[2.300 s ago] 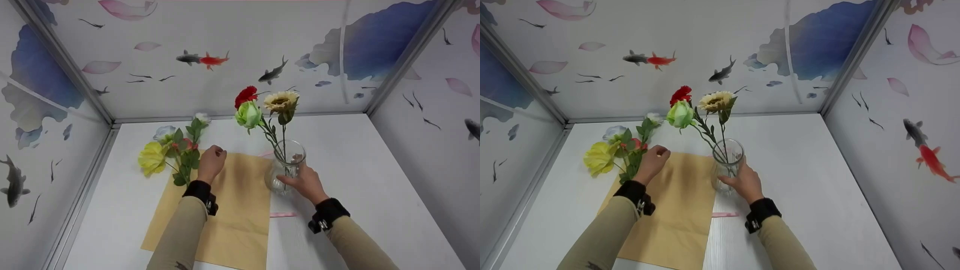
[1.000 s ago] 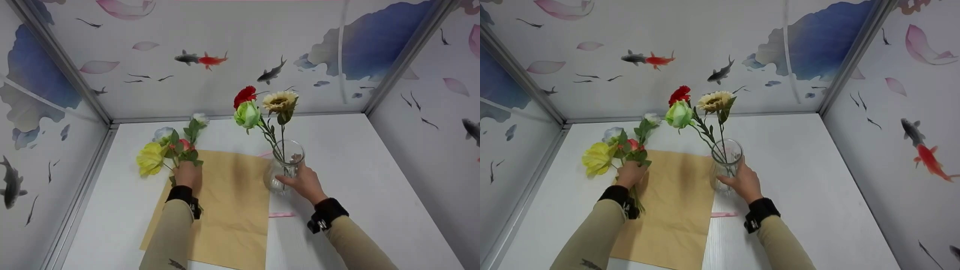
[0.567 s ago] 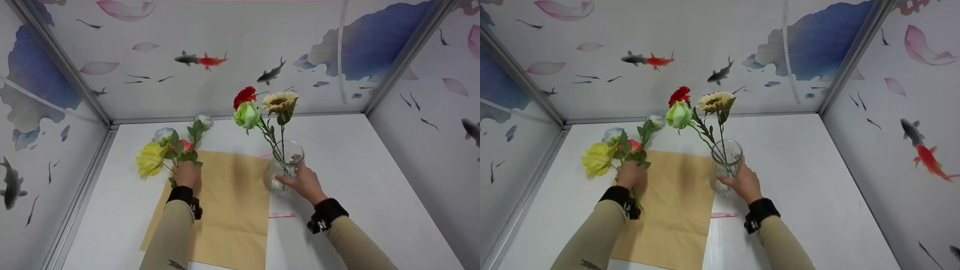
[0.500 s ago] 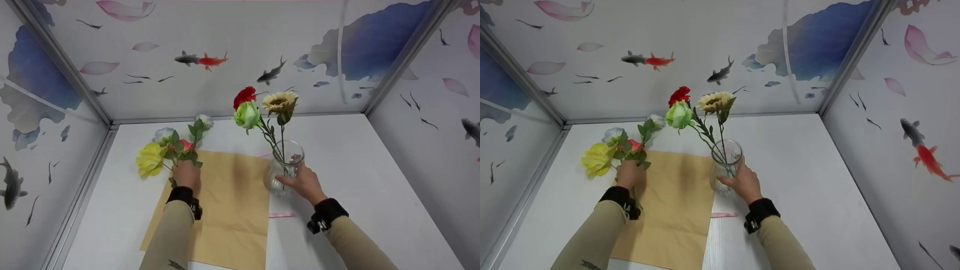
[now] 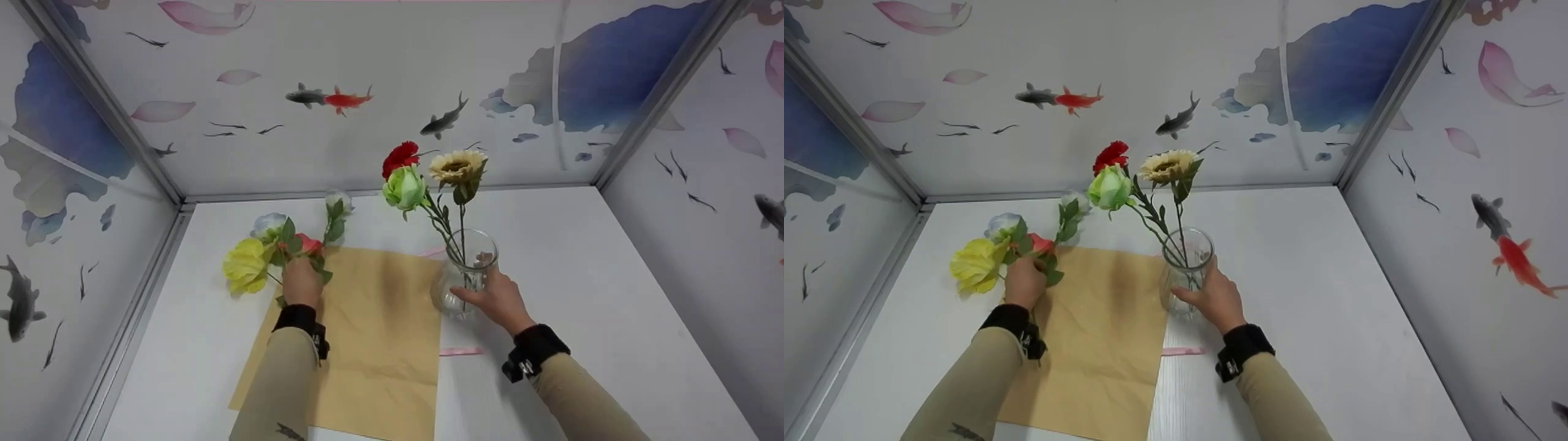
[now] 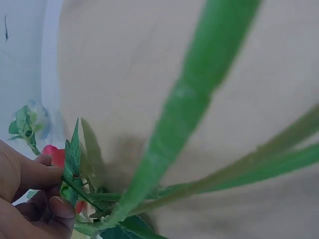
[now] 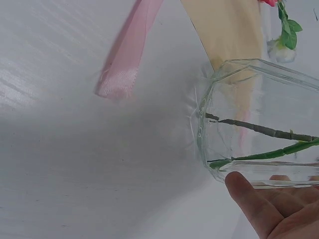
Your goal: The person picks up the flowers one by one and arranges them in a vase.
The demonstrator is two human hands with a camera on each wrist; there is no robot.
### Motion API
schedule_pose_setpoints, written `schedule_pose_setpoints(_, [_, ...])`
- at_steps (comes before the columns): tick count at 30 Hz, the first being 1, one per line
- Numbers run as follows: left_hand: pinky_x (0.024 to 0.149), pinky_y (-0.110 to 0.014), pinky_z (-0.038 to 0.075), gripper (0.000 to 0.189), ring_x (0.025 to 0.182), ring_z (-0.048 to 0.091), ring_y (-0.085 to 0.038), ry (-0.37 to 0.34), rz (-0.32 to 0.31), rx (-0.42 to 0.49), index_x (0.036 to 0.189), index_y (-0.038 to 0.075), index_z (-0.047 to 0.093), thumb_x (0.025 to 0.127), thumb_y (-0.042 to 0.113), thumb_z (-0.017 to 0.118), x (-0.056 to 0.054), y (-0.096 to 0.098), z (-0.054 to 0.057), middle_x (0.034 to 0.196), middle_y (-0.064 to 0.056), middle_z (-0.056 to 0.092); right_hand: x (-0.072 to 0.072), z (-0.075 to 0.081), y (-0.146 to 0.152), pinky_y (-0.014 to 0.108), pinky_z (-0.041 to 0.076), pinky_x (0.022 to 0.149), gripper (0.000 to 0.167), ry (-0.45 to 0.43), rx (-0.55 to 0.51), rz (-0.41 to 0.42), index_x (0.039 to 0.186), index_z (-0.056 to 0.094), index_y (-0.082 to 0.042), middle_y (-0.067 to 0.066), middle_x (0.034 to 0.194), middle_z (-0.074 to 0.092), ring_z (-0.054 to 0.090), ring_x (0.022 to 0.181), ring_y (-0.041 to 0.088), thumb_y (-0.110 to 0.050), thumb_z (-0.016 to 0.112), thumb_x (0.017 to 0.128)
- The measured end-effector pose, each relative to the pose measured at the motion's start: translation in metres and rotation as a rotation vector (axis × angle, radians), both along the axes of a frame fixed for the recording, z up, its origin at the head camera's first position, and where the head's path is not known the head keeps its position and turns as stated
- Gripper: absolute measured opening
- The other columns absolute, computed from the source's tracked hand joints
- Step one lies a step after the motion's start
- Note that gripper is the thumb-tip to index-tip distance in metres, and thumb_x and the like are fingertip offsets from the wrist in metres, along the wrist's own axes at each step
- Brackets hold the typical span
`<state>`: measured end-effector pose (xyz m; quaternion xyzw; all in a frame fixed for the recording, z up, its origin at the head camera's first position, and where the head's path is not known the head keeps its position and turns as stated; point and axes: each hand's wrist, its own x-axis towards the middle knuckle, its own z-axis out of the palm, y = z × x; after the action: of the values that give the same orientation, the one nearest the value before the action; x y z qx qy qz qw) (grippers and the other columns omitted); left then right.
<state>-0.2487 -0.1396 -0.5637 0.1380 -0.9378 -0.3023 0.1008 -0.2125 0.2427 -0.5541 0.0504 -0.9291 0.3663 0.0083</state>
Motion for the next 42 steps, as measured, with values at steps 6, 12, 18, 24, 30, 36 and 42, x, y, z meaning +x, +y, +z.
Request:
schedule_pose_setpoints(6, [0.081, -0.054, 0.055, 0.016, 0.098, 0.067, -0.043, -0.074, 0.021, 0.057, 0.106, -0.006, 0.071, 0.096, -0.002, 0.058, 0.002, 0.004, 0.002, 0.107, -0.026, 0.068, 0.000, 0.000, 0.001, 0.056, 0.052, 0.093, 0.095, -0.008, -0.003, -0.009, 0.150, 0.036, -0.003, 0.033, 0.128, 0.063, 0.064, 0.116, 0.046, -0.050, 0.082, 0.083])
schedule_pose_setpoints(12, [0.064, -0.046, 0.050, 0.018, 0.080, 0.069, -0.036, -0.129, -0.002, 0.037, 0.093, -0.004, 0.071, 0.099, -0.001, 0.054, 0.009, 0.006, 0.000, 0.091, -0.023, 0.070, 0.000, 0.003, 0.000, 0.056, 0.051, 0.094, 0.096, -0.027, 0.002, -0.007, 0.151, 0.034, -0.003, 0.034, 0.130, 0.062, 0.063, 0.118, 0.046, -0.051, 0.082, 0.083])
schedule_pose_setpoints(18, [0.055, -0.042, 0.043, 0.028, 0.066, 0.064, -0.029, -0.128, 0.003, -0.004, 0.078, 0.000, 0.068, 0.100, -0.002, 0.052, 0.012, 0.006, -0.004, 0.078, -0.021, 0.068, 0.001, 0.002, 0.000, 0.056, 0.051, 0.095, 0.096, -0.033, -0.006, -0.006, 0.151, 0.034, -0.006, 0.032, 0.132, 0.061, 0.062, 0.120, 0.046, -0.050, 0.083, 0.082])
schedule_pose_setpoints(24, [0.057, -0.045, 0.050, 0.027, 0.069, 0.068, -0.032, -0.123, -0.006, -0.013, 0.081, -0.002, 0.071, 0.101, -0.002, 0.052, 0.010, 0.007, -0.002, 0.080, -0.021, 0.071, 0.000, 0.002, 0.001, 0.058, 0.050, 0.097, 0.097, -0.024, -0.005, 0.000, 0.152, 0.031, -0.005, 0.033, 0.134, 0.060, 0.060, 0.122, 0.047, -0.050, 0.083, 0.083])
schedule_pose_setpoints(30, [0.067, -0.053, 0.056, 0.026, 0.080, 0.071, -0.039, -0.092, 0.003, -0.017, 0.087, -0.003, 0.073, 0.099, -0.001, 0.051, 0.004, 0.005, 0.003, 0.088, -0.023, 0.072, 0.000, 0.003, 0.000, 0.058, 0.050, 0.096, 0.096, -0.030, 0.018, 0.002, 0.152, 0.031, -0.005, 0.034, 0.132, 0.061, 0.062, 0.119, 0.049, -0.050, 0.082, 0.083])
schedule_pose_setpoints(36, [0.070, -0.053, 0.056, 0.022, 0.085, 0.070, -0.041, -0.046, -0.001, 0.036, 0.095, -0.005, 0.071, 0.099, 0.000, 0.050, -0.001, 0.005, 0.013, 0.093, -0.024, 0.070, -0.001, 0.004, 0.000, 0.059, 0.049, 0.099, 0.096, -0.042, 0.015, -0.001, 0.152, 0.031, -0.006, 0.034, 0.133, 0.060, 0.061, 0.120, 0.049, -0.050, 0.082, 0.083])
schedule_pose_setpoints(42, [0.085, -0.053, 0.055, 0.024, 0.103, 0.068, -0.041, -0.052, 0.012, 0.066, 0.113, -0.005, 0.069, 0.099, 0.002, 0.050, -0.007, 0.004, 0.023, 0.110, -0.023, 0.069, 0.000, 0.003, 0.000, 0.059, 0.049, 0.098, 0.096, -0.030, 0.016, -0.001, 0.152, 0.031, -0.006, 0.034, 0.131, 0.061, 0.061, 0.119, 0.049, -0.049, 0.082, 0.084])
